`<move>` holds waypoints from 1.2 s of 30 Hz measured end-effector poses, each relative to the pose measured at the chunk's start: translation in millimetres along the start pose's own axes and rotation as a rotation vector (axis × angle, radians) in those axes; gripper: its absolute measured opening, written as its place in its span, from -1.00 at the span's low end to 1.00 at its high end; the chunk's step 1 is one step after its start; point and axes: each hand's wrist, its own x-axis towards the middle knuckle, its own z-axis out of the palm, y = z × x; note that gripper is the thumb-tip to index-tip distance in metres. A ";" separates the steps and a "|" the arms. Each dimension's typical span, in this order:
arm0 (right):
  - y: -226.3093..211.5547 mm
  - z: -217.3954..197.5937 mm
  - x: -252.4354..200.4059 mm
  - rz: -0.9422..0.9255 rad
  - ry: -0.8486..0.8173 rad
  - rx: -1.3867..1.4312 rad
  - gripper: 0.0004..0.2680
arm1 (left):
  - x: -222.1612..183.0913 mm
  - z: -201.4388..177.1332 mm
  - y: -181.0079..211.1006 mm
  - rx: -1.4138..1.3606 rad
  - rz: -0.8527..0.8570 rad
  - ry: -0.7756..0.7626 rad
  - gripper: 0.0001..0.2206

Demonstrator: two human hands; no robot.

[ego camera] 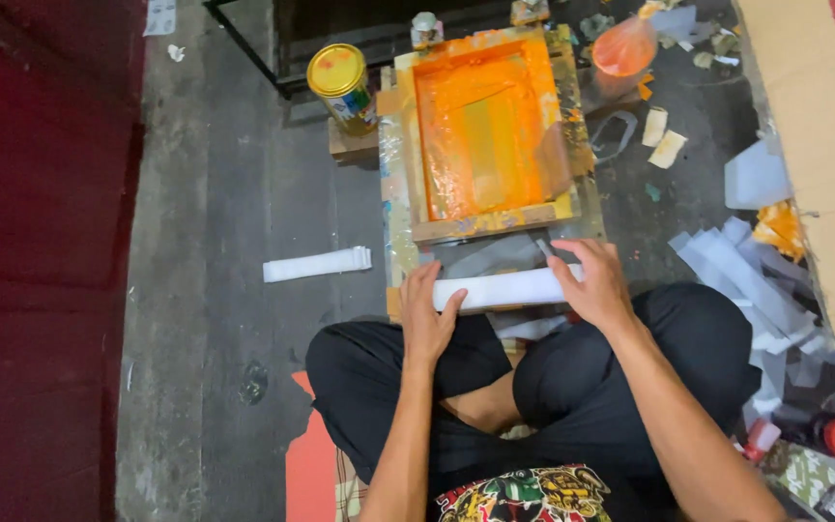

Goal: Manual screen printing of orange ink onto white labels using a squeegee and a wooden frame while sitting on the floor.

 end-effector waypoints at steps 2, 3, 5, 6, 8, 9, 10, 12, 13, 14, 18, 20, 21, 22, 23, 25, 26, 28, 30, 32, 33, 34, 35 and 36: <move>4.5 0.9 0.3 -0.097 0.022 0.033 -0.86 | -1.4 -3.1 -1.3 0.032 0.064 -0.034 -0.43; 4.0 -1.7 -0.4 -0.089 0.018 0.027 -0.86 | 0.9 -2.0 -2.1 0.027 0.059 -0.042 -0.43; 0.3 -2.5 -2.5 -0.013 -0.035 0.043 -0.83 | 2.1 -4.0 -6.5 0.044 -0.038 -0.131 -0.34; -0.7 -2.9 -2.5 -0.014 -0.041 0.044 -0.83 | 2.6 -6.2 -4.5 0.044 -0.044 -0.129 -0.34; -3.0 -5.7 -3.3 0.018 -0.069 0.061 -0.83 | 3.3 -10.4 0.5 0.068 -0.092 -0.201 -0.28; -3.1 -4.4 -2.4 0.020 -0.073 0.059 -0.83 | 5.1 -12.4 3.0 0.066 -0.096 -0.202 -0.28; -2.3 -3.6 -2.9 0.023 -0.074 0.030 -0.82 | 6.4 -13.2 5.4 0.064 -0.115 -0.233 -0.24; -5.8 -4.6 -0.7 0.025 -0.077 0.000 -0.81 | 8.3 -13.2 7.5 0.060 -0.137 -0.263 -0.21; -10.2 -6.5 1.8 0.037 -0.095 0.008 -0.81 | 8.7 -12.6 7.5 0.089 -0.129 -0.259 -0.25; -14.4 -8.4 3.1 0.053 -0.110 0.015 -0.80 | 9.2 -11.8 7.2 0.118 -0.119 -0.260 -0.29; -7.0 -1.5 0.6 -0.044 -0.124 -0.029 -0.79 | 14.6 -15.0 8.1 0.132 -0.084 -0.250 -0.41; -6.0 1.5 3.5 0.002 -0.138 0.026 -0.76 | 21.8 -15.3 2.5 0.150 -0.047 -0.283 -0.44; 2.0 4.4 12.2 -0.003 -0.136 0.029 -0.76 | 30.8 -13.2 0.8 0.153 -0.045 -0.277 -0.44; 5.6 6.9 5.5 -0.013 -0.134 0.033 -0.73 | 27.6 -15.8 -0.9 0.159 -0.053 -0.311 -0.42; 9.0 9.2 -1.7 -0.022 -0.133 0.036 -0.69 | 24.1 -18.4 -2.4 0.164 -0.061 -0.345 -0.40; 13.5 12.4 1.9 -0.019 -0.115 0.047 -0.72 | 32.0 -19.9 -7.2 0.190 -0.056 -0.360 -0.45; 13.6 13.5 -1.6 -0.008 -0.106 0.054 -0.74 | 30.8 -22.7 -9.5 0.212 -0.059 -0.383 -0.50; 5.1 10.7 0.9 0.021 -0.104 0.055 -0.80 | 33.4 -28.6 -3.1 0.203 -0.065 -0.398 -0.52; 5.1 9.1 3.2 0.049 -0.097 0.046 -0.86 | 35.9 -29.8 0.0 0.185 -0.064 -0.414 -0.53; 11.3 11.0 4.5 0.044 -0.053 0.032 -0.94 | 36.9 -29.3 -1.3 0.186 -0.070 -0.424 -0.54; 8.6 8.6 5.7 0.046 -0.057 0.026 -0.94 | 37.7 -29.6 1.8 0.181 -0.072 -0.425 -0.54; 6.0 6.7 8.3 0.043 -0.045 0.052 -0.94 | 40.1 -30.1 5.0 0.197 -0.068 -0.409 -0.51; 3.3 4.8 11.1 0.040 -0.033 0.077 -0.92 | 42.7 -30.8 8.2 0.213 -0.064 -0.393 -0.49; -1.4 1.3 14.8 0.040 -0.035 0.076 -0.92 | 50.2 -29.0 16.3 0.211 -0.065 -0.394 -0.49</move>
